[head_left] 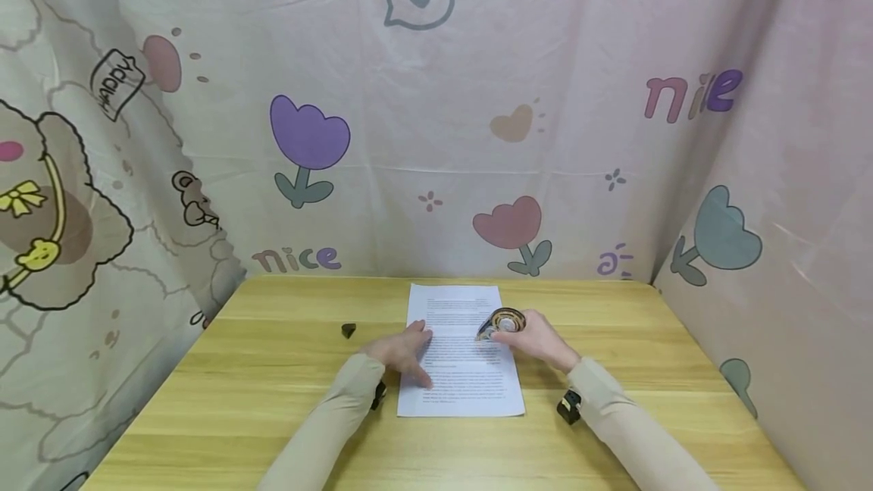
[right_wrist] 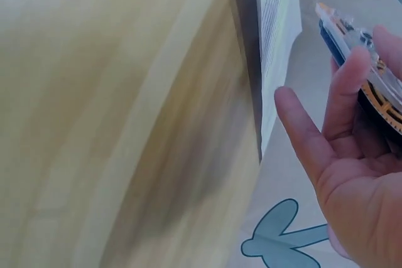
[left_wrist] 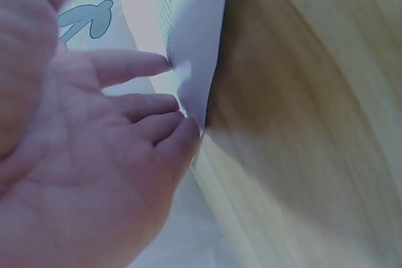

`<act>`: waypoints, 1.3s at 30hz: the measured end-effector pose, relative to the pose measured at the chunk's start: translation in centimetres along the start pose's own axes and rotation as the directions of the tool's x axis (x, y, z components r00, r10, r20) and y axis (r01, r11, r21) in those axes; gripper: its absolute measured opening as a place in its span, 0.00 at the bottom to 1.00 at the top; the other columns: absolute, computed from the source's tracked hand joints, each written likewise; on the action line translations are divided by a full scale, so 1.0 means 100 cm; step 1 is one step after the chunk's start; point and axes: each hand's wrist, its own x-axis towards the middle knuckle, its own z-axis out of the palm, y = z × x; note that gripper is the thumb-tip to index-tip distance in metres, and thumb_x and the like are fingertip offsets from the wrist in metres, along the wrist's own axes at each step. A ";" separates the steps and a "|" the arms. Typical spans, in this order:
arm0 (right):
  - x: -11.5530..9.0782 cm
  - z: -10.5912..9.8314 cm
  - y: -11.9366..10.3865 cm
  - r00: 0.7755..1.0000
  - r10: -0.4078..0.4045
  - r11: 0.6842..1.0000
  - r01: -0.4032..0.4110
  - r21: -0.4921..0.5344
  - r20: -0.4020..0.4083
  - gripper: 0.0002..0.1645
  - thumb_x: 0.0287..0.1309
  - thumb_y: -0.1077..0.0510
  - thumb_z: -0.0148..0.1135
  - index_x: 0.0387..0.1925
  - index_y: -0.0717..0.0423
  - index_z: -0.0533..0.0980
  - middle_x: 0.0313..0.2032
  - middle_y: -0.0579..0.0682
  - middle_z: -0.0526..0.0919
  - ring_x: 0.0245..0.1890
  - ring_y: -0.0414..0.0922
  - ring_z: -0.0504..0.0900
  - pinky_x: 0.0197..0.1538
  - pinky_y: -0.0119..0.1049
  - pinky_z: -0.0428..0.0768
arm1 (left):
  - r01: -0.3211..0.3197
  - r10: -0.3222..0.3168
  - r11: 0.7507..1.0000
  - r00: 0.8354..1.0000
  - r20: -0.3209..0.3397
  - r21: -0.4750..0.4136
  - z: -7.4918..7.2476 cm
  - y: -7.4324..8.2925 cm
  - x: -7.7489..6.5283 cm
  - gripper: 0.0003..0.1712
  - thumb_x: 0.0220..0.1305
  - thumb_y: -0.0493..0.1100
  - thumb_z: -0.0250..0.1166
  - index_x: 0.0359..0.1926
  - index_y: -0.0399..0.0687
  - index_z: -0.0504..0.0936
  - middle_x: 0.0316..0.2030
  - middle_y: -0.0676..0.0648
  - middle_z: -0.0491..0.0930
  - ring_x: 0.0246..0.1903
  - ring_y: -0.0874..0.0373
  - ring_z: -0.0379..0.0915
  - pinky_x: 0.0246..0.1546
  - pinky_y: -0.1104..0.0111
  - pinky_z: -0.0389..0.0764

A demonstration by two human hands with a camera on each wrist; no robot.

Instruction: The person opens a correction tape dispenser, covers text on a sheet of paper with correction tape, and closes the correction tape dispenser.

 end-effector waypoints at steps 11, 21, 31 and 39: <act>0.000 0.003 -0.009 0.998 -0.058 0.998 0.058 -0.003 -0.027 0.17 0.52 0.46 0.73 0.33 0.55 0.82 0.24 0.55 0.84 0.22 0.47 0.79 0.24 0.30 0.73 | 0.193 -0.133 0.973 0.915 -0.380 0.123 -0.023 -0.030 -0.010 0.11 0.54 0.41 0.71 0.25 0.42 0.77 0.31 0.44 0.78 0.32 0.53 0.71 0.38 0.56 0.81; 0.006 0.005 -0.009 0.996 -0.059 0.998 0.058 -0.016 -0.066 0.17 0.50 0.46 0.74 0.35 0.54 0.82 0.26 0.56 0.86 0.22 0.46 0.81 0.23 0.30 0.74 | 0.329 -0.246 0.931 0.887 -0.390 0.160 -0.030 -0.056 -0.022 0.15 0.60 0.45 0.67 0.41 0.36 0.82 0.45 0.33 0.80 0.49 0.37 0.73 0.57 0.45 0.74; 0.009 0.010 -0.008 0.995 -0.087 0.991 0.092 0.097 -0.055 0.19 0.52 0.51 0.74 0.39 0.60 0.82 0.31 0.51 0.88 0.28 0.56 0.86 0.36 0.48 0.86 | 0.387 -0.335 0.916 0.882 -0.330 0.104 -0.029 -0.065 -0.026 0.15 0.66 0.31 0.53 0.52 0.34 0.78 0.49 0.28 0.77 0.48 0.33 0.73 0.50 0.40 0.76; 0.009 0.013 -0.013 0.996 -0.078 0.988 0.081 0.132 -0.031 0.19 0.52 0.50 0.74 0.40 0.60 0.81 0.33 0.52 0.87 0.30 0.53 0.86 0.39 0.47 0.87 | 0.383 -0.332 0.922 0.859 -0.390 0.060 -0.030 -0.066 -0.024 0.10 0.65 0.27 0.54 0.41 0.36 0.80 0.42 0.32 0.82 0.39 0.37 0.78 0.36 0.46 0.82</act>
